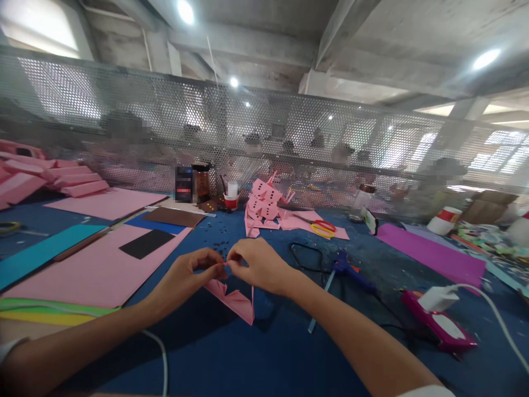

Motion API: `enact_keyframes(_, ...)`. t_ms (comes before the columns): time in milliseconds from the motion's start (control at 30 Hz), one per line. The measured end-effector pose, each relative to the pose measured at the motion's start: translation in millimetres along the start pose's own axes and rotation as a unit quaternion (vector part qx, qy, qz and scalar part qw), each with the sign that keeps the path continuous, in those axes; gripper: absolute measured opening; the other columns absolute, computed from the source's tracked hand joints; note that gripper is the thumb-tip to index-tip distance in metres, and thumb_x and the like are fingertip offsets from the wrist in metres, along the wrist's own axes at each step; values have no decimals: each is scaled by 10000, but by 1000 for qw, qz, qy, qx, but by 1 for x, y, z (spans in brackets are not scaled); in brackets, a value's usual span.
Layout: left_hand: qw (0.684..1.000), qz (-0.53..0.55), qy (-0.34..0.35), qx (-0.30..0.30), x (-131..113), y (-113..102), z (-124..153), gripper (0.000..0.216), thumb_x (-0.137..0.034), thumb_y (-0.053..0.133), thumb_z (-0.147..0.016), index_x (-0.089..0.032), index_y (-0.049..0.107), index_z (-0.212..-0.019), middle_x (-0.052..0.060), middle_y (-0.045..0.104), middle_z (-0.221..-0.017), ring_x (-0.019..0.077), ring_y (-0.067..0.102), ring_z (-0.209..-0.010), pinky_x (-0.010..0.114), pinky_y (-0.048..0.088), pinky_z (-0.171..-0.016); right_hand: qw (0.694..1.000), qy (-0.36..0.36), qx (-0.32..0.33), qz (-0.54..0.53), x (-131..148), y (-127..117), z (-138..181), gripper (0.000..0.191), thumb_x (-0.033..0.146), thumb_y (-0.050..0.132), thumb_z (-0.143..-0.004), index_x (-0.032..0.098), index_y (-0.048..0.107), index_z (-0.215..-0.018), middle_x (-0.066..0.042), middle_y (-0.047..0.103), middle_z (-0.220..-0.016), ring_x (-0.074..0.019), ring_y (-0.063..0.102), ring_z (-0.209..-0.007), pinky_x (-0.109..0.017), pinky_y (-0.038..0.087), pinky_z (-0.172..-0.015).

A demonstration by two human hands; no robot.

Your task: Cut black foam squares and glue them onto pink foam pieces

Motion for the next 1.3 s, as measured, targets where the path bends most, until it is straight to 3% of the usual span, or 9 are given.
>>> enact_keyframes(200, 1000, -19, 8, -7, -2, 0, 1, 175, -364, 592, -857, -193, 627, -871, 19, 733, -803, 192, 704, -769, 289, 526, -731, 996, -25, -26, 87, 5, 2, 1, 23, 172, 600, -853, 181, 616, -867, -21, 658, -879, -173, 561, -868, -319, 345, -845)
enact_keyframes(400, 1000, -23, 11, -13, 1, -1, 0, 165, -361, 583, -847, -201, 620, -839, 13, 736, -798, 197, 710, -762, 293, 528, -725, 997, -30, -15, 77, 5, 4, 3, 86, 233, 575, -905, 197, 626, -964, -24, 670, -949, -181, 564, -933, -330, 329, -878)
enact_keyframes(767, 996, -80, 34, -8, -1, -1, 0, 192, -396, 602, -848, -212, 660, -847, 3, 731, -809, 196, 685, -790, 275, 498, -733, 993, -44, -11, 109, 6, 4, 3, 37, 165, 592, -845, 192, 569, -834, -7, 623, -848, -167, 544, -863, -310, 327, -834)
enact_keyframes(1000, 999, -41, 7, -15, 3, -3, -2, 198, -390, 598, -842, -200, 650, -819, 13, 726, -803, 198, 693, -773, 288, 514, -730, 999, 9, -5, 45, -7, 4, 2, 144, 319, 578, -940, 191, 639, -915, -10, 689, -888, -154, 595, -853, -306, 348, -809)
enact_keyframes(1300, 1000, -12, -1, -7, 7, -3, -3, 164, -353, 582, -849, -199, 629, -823, 17, 729, -802, 199, 705, -768, 292, 526, -723, 999, 6, -19, 29, -9, 4, -1, 141, 295, 591, -937, 192, 667, -879, -5, 709, -865, -149, 610, -835, -293, 358, -809)
Point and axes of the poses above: each hand's wrist, its own z-axis away from the middle knuckle, its own y-axis out of the palm, x = y × z, the point moved 5 cm from there along -z, towards the middle knuckle
